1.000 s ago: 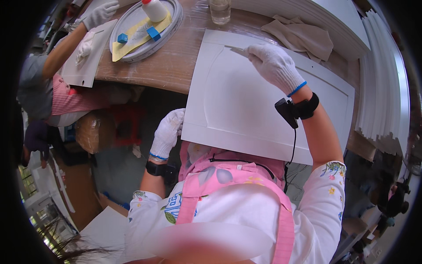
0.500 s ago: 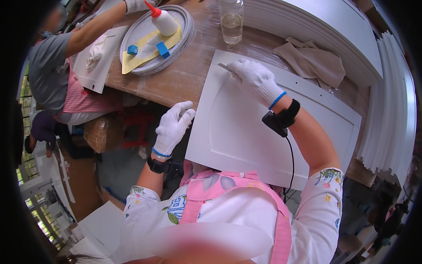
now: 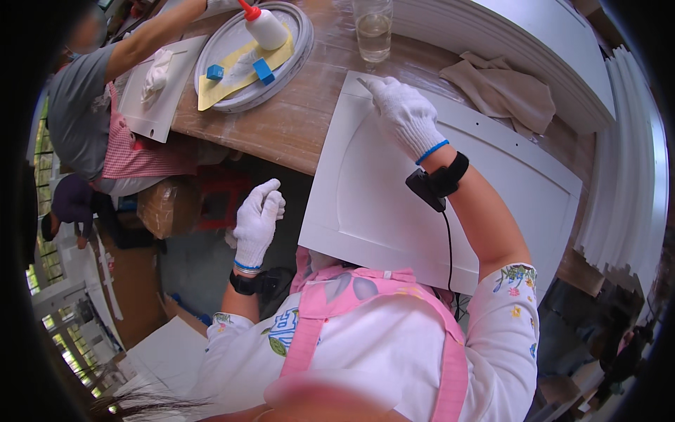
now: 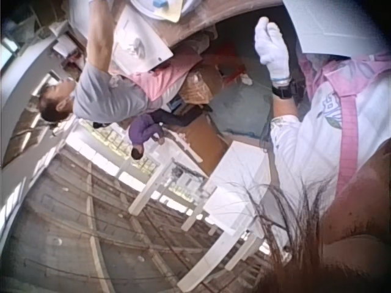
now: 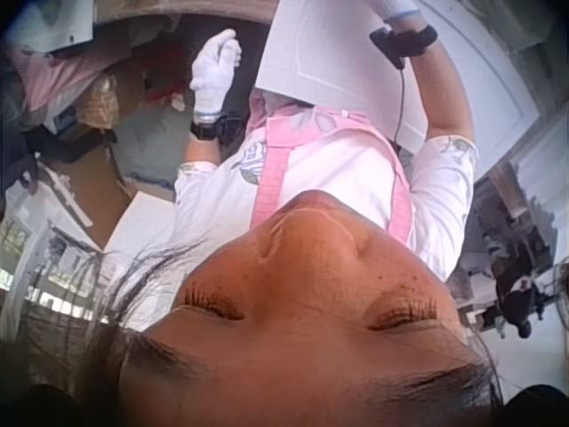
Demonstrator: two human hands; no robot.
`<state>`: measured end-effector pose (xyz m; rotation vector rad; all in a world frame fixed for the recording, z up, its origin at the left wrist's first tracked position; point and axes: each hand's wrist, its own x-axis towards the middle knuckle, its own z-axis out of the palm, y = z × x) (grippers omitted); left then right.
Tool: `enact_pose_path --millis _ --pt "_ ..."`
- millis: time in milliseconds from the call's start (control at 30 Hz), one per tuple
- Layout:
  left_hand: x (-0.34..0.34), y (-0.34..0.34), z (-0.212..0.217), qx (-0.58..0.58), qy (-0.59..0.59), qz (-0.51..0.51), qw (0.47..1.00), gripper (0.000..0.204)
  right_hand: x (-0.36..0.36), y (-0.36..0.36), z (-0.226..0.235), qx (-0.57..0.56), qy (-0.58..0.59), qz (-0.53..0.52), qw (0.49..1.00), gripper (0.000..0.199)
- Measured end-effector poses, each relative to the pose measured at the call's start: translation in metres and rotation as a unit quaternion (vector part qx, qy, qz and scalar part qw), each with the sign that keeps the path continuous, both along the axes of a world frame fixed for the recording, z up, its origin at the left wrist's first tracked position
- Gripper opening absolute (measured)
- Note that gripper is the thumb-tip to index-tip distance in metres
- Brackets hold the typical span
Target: Cleaning and inspecting white cabinet door panels using a scraper and cloth.
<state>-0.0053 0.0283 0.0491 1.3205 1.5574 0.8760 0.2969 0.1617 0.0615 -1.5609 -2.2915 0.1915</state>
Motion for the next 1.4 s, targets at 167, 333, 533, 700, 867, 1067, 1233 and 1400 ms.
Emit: enact_pose_path --millis 167,333,533,700,867,1067,1233,1400 --pt "0.002 -0.010 -0.014 -0.011 0.014 -0.005 1.000 0.033 -0.064 -0.062 0.013 -0.117 -0.160 0.193 0.961 0.037" --pt "-0.011 -0.026 -0.015 -0.123 -0.052 -0.008 0.991 0.040 -0.046 -0.066 0.038 -0.197 -0.049 0.225 0.953 0.041" --pt "-0.005 -0.035 -0.025 -0.149 -0.034 -0.073 0.986 0.041 0.055 0.037 0.021 -0.018 -0.058 -0.152 0.987 0.032" --pt "0.006 -0.027 -0.027 -0.121 0.006 -0.118 0.986 0.042 0.075 0.035 0.057 0.031 -0.203 -0.243 0.948 0.036" --pt "0.019 -0.025 -0.018 -0.105 -0.014 -0.171 0.980 0.046 0.152 0.008 0.049 -0.028 -0.150 -0.421 0.894 0.049" --pt "0.035 -0.009 -0.023 -0.099 0.033 -0.179 0.978 0.046 0.229 0.015 -0.012 -0.053 -0.022 -0.477 0.877 0.051" --pt "0.036 -0.007 -0.030 -0.118 0.049 -0.168 0.977 0.046 0.144 -0.073 0.091 -0.043 0.177 -0.341 0.922 0.033" --pt "0.047 -0.001 -0.026 -0.048 0.113 -0.186 0.975 0.044 0.066 -0.166 0.025 -0.010 0.005 0.020 1.000 0.036"
